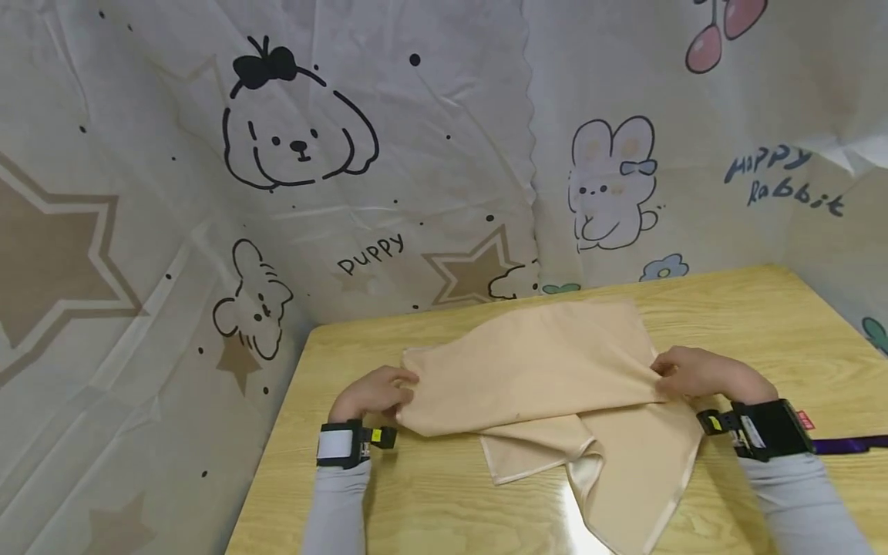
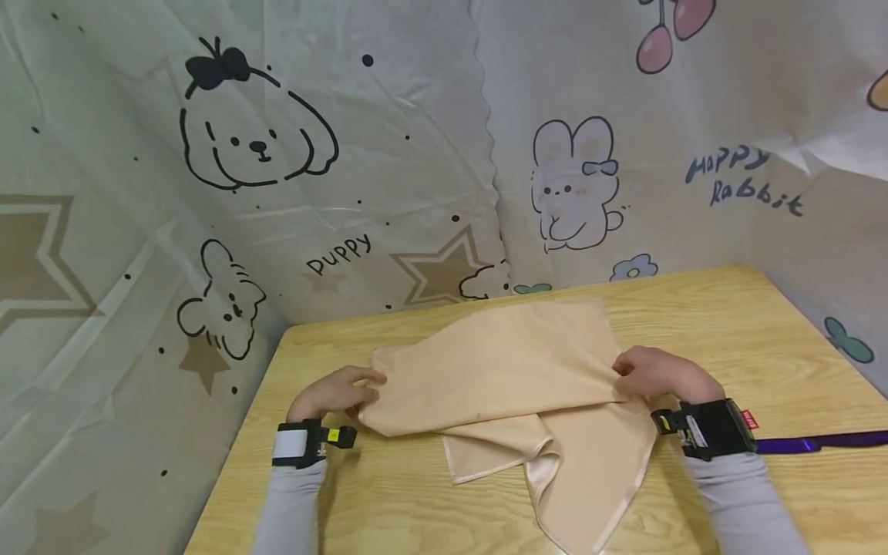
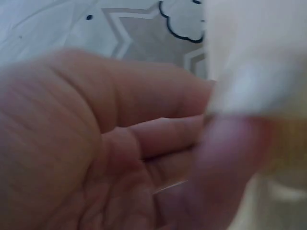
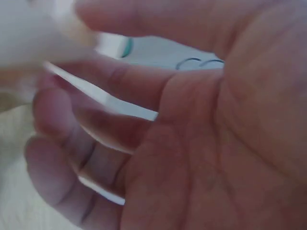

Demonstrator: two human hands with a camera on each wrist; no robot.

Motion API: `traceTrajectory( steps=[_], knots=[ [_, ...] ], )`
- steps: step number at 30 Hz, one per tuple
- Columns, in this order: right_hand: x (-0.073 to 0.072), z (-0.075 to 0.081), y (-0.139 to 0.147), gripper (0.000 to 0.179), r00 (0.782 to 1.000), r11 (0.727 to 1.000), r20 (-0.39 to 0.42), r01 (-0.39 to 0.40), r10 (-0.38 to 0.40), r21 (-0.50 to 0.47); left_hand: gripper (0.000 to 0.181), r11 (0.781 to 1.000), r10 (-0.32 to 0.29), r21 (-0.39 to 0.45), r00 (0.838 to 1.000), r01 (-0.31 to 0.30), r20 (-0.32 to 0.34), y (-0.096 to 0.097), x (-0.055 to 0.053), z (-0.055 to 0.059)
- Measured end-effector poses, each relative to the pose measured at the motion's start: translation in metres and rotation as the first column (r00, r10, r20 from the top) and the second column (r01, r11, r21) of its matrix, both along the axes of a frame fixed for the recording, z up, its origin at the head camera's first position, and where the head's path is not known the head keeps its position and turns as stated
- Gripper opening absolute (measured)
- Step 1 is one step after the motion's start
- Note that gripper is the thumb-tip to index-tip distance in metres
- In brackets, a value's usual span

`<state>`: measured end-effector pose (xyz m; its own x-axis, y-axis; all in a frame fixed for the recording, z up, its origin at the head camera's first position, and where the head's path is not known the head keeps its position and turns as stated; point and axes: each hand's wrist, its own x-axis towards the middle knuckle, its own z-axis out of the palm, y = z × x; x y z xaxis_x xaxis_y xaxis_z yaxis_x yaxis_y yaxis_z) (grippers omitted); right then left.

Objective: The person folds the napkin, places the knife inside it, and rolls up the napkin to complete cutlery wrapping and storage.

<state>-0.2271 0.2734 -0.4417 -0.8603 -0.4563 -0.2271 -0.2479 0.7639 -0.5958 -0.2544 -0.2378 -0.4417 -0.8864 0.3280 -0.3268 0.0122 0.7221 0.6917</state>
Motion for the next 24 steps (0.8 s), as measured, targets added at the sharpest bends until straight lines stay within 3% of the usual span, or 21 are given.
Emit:
traceTrajectory(
  steps=[1, 4, 7, 10, 14, 17, 21, 24],
  knots=[
    [0.001, 0.0, 0.0, 0.023, 1.0, 1.0, 0.007, -0.002, 0.002, 0.002, 0.041, 0.999, 0.037, -0.008, 0.999, -0.037, 0.005, 0.001, 0.0, 0.0],
    [-0.001, -0.004, -0.003, 0.032, 0.995, 0.998, -0.072, 0.066, -0.065, 0.01, 0.036, 0.992, 0.116, -0.035, 0.99, -0.119, -0.075, 0.003, -0.002, 0.0],
    [-0.005, -0.016, -0.01, 0.049, 0.968, 0.988, -0.201, 0.157, -0.153, 0.005, 0.044, 0.985, 0.144, -0.07, 0.974, -0.158, -0.174, 0.009, -0.006, -0.007],
    [-0.007, -0.026, -0.016, 0.055, 0.953, 0.98, -0.236, 0.198, -0.191, 0.004, 0.046, 0.986, 0.117, -0.083, 0.96, -0.143, -0.254, 0.015, -0.013, -0.018],
    [-0.008, -0.034, -0.018, 0.052, 0.957, 0.986, -0.255, 0.16, -0.141, 0.055, 0.052, 0.994, 0.068, -0.067, 0.957, -0.091, -0.284, 0.021, -0.019, -0.029],
    [-0.01, -0.038, -0.018, 0.051, 0.945, 0.987, -0.308, 0.143, -0.113, 0.076, 0.062, 0.995, 0.085, -0.029, 0.947, -0.099, -0.309, 0.022, -0.022, -0.03],
    [-0.014, -0.039, -0.016, 0.053, 0.924, 0.982, -0.356, 0.174, -0.137, 0.073, 0.072, 0.995, 0.096, 0.039, 0.909, -0.087, -0.405, 0.022, -0.025, -0.028],
    [-0.016, -0.038, -0.015, 0.059, 0.907, 0.968, -0.353, 0.25, -0.228, 0.017, 0.078, 0.996, 0.078, 0.065, 0.877, -0.054, -0.475, 0.019, -0.03, -0.029]
  ],
)
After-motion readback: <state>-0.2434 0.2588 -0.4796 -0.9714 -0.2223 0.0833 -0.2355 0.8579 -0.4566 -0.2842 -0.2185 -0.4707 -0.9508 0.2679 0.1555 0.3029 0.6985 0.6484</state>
